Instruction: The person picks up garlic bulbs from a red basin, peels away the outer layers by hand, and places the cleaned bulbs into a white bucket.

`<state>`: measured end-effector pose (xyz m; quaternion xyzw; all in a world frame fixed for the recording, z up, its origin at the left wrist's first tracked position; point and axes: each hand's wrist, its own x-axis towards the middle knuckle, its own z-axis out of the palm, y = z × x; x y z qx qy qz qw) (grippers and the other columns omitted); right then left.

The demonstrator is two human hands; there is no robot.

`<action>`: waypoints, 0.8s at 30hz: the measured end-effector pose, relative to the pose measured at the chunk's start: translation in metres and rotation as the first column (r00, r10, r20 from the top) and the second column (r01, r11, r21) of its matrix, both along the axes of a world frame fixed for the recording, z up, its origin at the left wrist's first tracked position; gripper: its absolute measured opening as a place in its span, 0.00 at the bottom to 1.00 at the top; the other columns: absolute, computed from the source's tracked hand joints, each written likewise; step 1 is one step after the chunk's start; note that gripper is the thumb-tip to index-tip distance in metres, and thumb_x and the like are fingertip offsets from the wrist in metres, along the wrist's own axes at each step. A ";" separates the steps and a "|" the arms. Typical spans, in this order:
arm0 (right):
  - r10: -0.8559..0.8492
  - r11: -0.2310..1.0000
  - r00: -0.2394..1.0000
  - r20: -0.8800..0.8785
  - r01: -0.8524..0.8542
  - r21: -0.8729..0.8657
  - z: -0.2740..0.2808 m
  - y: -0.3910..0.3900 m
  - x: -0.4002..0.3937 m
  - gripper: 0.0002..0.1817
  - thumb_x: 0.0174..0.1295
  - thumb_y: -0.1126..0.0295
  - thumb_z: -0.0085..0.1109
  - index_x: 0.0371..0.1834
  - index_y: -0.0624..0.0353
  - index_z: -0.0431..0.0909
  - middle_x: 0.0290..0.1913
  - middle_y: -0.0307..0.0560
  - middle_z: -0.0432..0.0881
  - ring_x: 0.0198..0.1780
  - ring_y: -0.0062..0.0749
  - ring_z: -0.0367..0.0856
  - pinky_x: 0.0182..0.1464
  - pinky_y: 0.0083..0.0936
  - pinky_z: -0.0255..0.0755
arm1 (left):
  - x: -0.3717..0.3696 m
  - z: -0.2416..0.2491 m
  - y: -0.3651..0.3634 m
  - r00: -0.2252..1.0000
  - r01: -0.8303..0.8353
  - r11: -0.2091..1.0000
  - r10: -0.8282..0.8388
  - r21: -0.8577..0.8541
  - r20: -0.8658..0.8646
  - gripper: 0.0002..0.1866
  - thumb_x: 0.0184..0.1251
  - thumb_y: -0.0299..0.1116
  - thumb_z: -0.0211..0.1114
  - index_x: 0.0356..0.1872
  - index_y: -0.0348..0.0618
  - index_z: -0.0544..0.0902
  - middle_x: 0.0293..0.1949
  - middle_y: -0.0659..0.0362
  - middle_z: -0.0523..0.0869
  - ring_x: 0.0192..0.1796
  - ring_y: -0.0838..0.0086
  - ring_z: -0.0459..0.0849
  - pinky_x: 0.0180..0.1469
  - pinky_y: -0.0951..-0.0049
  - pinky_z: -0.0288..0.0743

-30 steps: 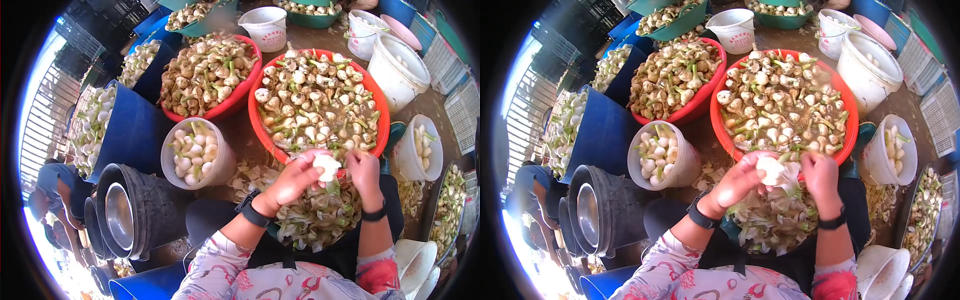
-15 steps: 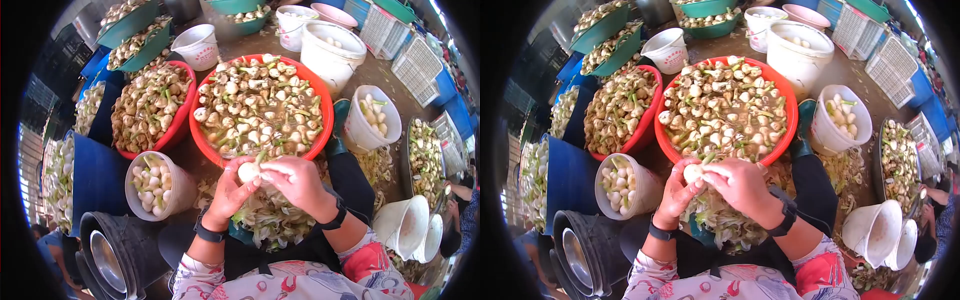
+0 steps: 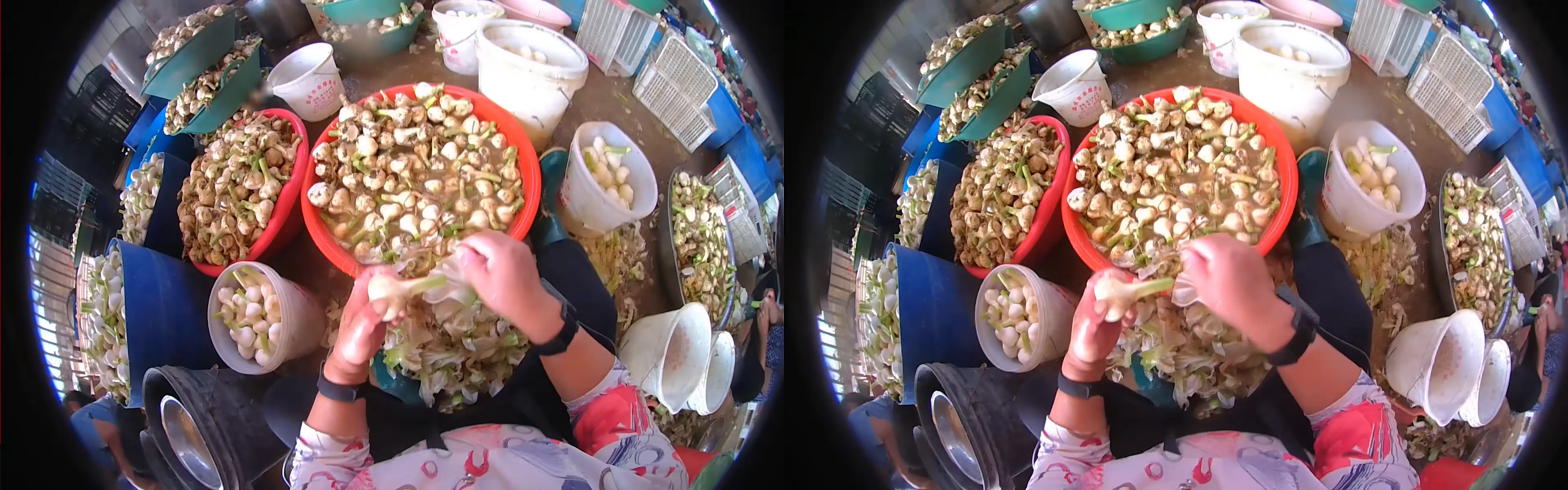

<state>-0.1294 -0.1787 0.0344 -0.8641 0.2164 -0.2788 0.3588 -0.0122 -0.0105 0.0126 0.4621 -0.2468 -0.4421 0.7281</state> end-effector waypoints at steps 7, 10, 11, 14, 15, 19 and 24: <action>0.289 0.892 0.949 -0.128 -0.316 -0.324 0.003 0.022 -0.003 0.10 0.45 0.69 0.57 0.34 0.55 0.77 0.27 0.40 0.76 0.36 0.33 0.74 0.41 0.31 0.62 | -0.005 -0.006 -0.005 0.988 0.004 0.988 -0.028 0.154 0.151 0.26 0.57 0.51 0.52 0.48 0.40 0.63 0.28 0.63 0.73 0.26 0.83 0.69 0.26 0.84 0.62; 0.259 0.818 0.936 -0.237 -0.343 -0.462 0.003 0.031 -0.004 0.11 0.42 0.68 0.58 0.32 0.55 0.77 0.25 0.39 0.76 0.36 0.36 0.74 0.39 0.34 0.63 | -0.010 -0.020 -0.013 0.946 0.020 0.986 -0.072 0.166 0.315 0.32 0.53 0.64 0.47 0.30 0.38 0.77 0.24 0.64 0.74 0.24 0.80 0.71 0.26 0.81 0.66; 0.234 0.821 0.972 -0.038 -0.218 -0.528 -0.010 0.037 0.002 0.05 0.39 0.70 0.55 0.22 0.53 0.78 0.27 0.39 0.77 0.33 0.34 0.73 0.32 0.35 0.64 | -0.014 -0.027 -0.011 0.967 -0.033 0.996 0.010 0.086 0.253 0.29 0.55 0.59 0.49 0.34 0.38 0.78 0.25 0.62 0.75 0.25 0.76 0.72 0.28 0.78 0.69; 0.195 0.745 0.963 -0.188 -0.270 -0.611 -0.018 0.046 0.001 0.10 0.39 0.73 0.53 0.28 0.57 0.78 0.23 0.42 0.75 0.31 0.36 0.73 0.36 0.37 0.63 | -0.032 -0.033 -0.021 0.963 -0.261 0.908 0.221 0.327 0.153 0.20 0.61 0.51 0.48 0.21 0.45 0.72 0.15 0.64 0.70 0.17 0.82 0.68 0.16 0.79 0.62; 0.222 0.719 0.954 -0.202 -0.299 -0.627 -0.022 0.045 0.001 0.09 0.39 0.73 0.53 0.27 0.58 0.77 0.22 0.43 0.74 0.31 0.37 0.72 0.36 0.38 0.63 | -0.030 -0.027 -0.019 0.991 -0.125 0.951 0.132 0.284 -0.007 0.22 0.61 0.52 0.46 0.18 0.46 0.71 0.12 0.63 0.69 0.13 0.82 0.65 0.12 0.81 0.57; 0.283 0.686 0.917 -0.280 -0.398 -0.610 -0.021 0.041 -0.006 0.06 0.40 0.74 0.52 0.23 0.61 0.74 0.20 0.49 0.71 0.29 0.42 0.72 0.34 0.38 0.63 | -0.027 -0.028 -0.020 0.987 -0.015 0.919 0.077 0.393 -0.142 0.22 0.60 0.50 0.46 0.17 0.42 0.69 0.11 0.62 0.67 0.08 0.79 0.63 0.08 0.79 0.52; 0.258 0.865 0.943 -0.212 -0.323 -0.383 -0.032 0.032 -0.017 0.04 0.44 0.76 0.46 0.20 0.66 0.68 0.20 0.60 0.68 0.24 0.51 0.68 0.29 0.39 0.62 | -0.031 -0.001 -0.003 1.000 0.015 0.960 -0.011 0.280 -0.018 0.15 0.55 0.45 0.50 0.22 0.44 0.73 0.12 0.64 0.70 0.10 0.82 0.66 0.10 0.83 0.56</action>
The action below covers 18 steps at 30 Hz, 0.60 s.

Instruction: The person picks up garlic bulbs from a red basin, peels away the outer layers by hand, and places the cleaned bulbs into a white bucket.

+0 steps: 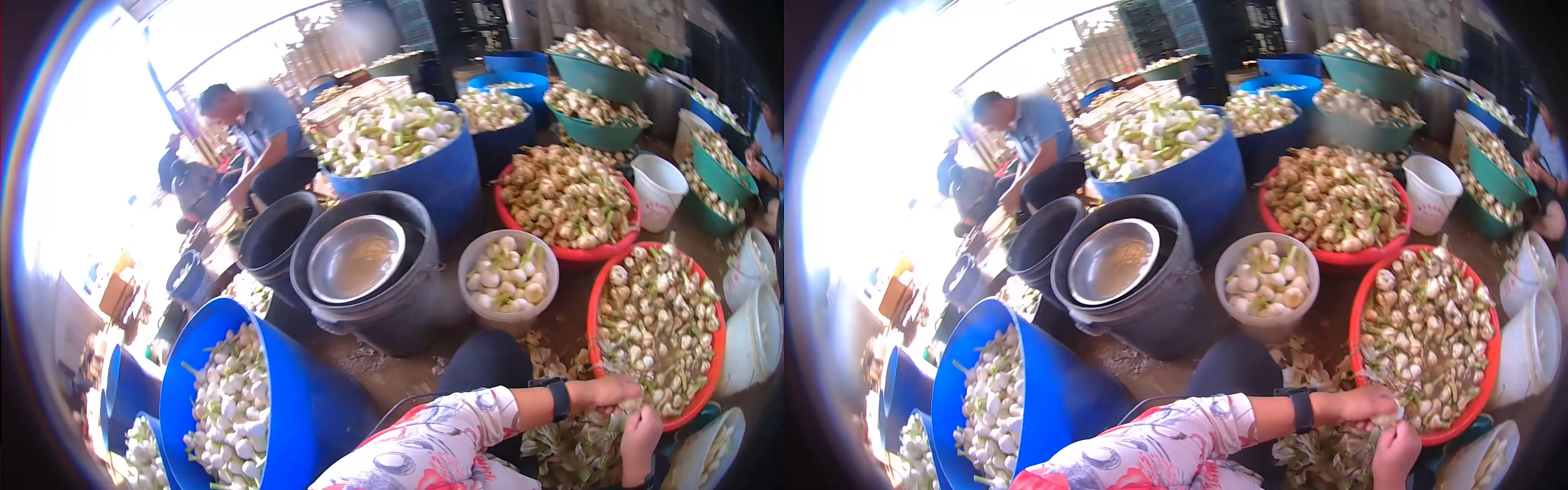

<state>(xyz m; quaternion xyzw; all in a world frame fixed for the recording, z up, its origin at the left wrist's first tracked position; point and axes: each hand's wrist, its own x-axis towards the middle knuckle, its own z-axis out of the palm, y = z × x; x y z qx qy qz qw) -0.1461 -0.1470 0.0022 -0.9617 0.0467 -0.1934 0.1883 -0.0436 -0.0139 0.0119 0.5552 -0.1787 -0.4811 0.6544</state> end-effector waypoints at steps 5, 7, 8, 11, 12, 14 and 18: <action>0.099 0.410 0.963 -0.252 0.191 0.892 0.002 -0.011 -0.009 0.11 0.59 0.72 0.40 0.35 0.69 0.69 0.24 0.47 0.71 0.29 0.37 0.72 0.33 0.32 0.65 | -0.011 0.006 0.016 0.994 0.093 0.984 -0.084 -0.155 0.066 0.20 0.48 0.47 0.58 0.35 0.39 0.75 0.20 0.58 0.76 0.23 0.73 0.76 0.22 0.77 0.68; -0.055 0.851 0.998 0.014 0.039 0.523 -0.026 -0.017 -0.009 0.12 0.61 0.72 0.38 0.41 0.70 0.67 0.30 0.51 0.73 0.33 0.36 0.72 0.37 0.28 0.66 | -0.022 0.004 0.008 0.899 -0.067 0.998 0.057 0.008 0.435 0.21 0.48 0.45 0.59 0.36 0.38 0.75 0.22 0.55 0.76 0.26 0.67 0.77 0.27 0.73 0.70; -0.087 0.892 0.984 0.156 0.008 0.453 -0.028 -0.007 -0.011 0.13 0.62 0.71 0.36 0.41 0.72 0.66 0.33 0.54 0.73 0.36 0.37 0.72 0.39 0.29 0.66 | -0.028 0.008 0.008 0.659 -0.273 0.957 0.108 0.103 0.745 0.22 0.47 0.43 0.60 0.38 0.36 0.75 0.24 0.52 0.77 0.29 0.61 0.77 0.33 0.68 0.71; -0.140 0.914 0.962 0.236 0.034 0.404 -0.008 0.008 -0.013 0.12 0.61 0.70 0.38 0.37 0.67 0.69 0.31 0.50 0.73 0.32 0.32 0.73 0.33 0.25 0.68 | -0.041 0.011 0.007 0.449 -0.378 0.912 0.329 -0.158 0.831 0.17 0.48 0.37 0.60 0.35 0.34 0.75 0.28 0.49 0.77 0.29 0.53 0.76 0.39 0.65 0.70; -0.151 0.624 0.987 0.050 0.056 0.779 0.016 0.015 -0.017 0.10 0.60 0.69 0.39 0.36 0.64 0.69 0.29 0.46 0.73 0.28 0.27 0.72 0.28 0.21 0.67 | -0.042 0.009 0.006 0.264 -0.343 0.893 0.390 -0.292 0.882 0.15 0.49 0.36 0.59 0.34 0.34 0.75 0.29 0.49 0.77 0.29 0.53 0.75 0.38 0.64 0.70; -0.069 0.200 0.991 -0.115 0.126 0.972 0.029 0.017 -0.021 0.09 0.59 0.69 0.41 0.34 0.61 0.70 0.27 0.42 0.73 0.24 0.22 0.71 0.23 0.16 0.66 | -0.045 0.005 0.004 0.272 -0.321 0.900 0.386 -0.295 0.882 0.14 0.50 0.34 0.58 0.35 0.35 0.75 0.29 0.51 0.77 0.30 0.56 0.76 0.37 0.65 0.70; 0.040 -0.220 0.999 0.002 0.006 0.975 0.008 0.001 -0.011 0.09 0.59 0.68 0.42 0.38 0.57 0.70 0.24 0.35 0.72 0.17 0.17 0.68 0.17 0.10 0.62 | -0.053 0.036 0.012 0.955 -0.275 0.932 0.293 -0.235 0.047 0.14 0.50 0.31 0.57 0.40 0.42 0.73 0.32 0.58 0.77 0.36 0.71 0.74 0.35 0.72 0.68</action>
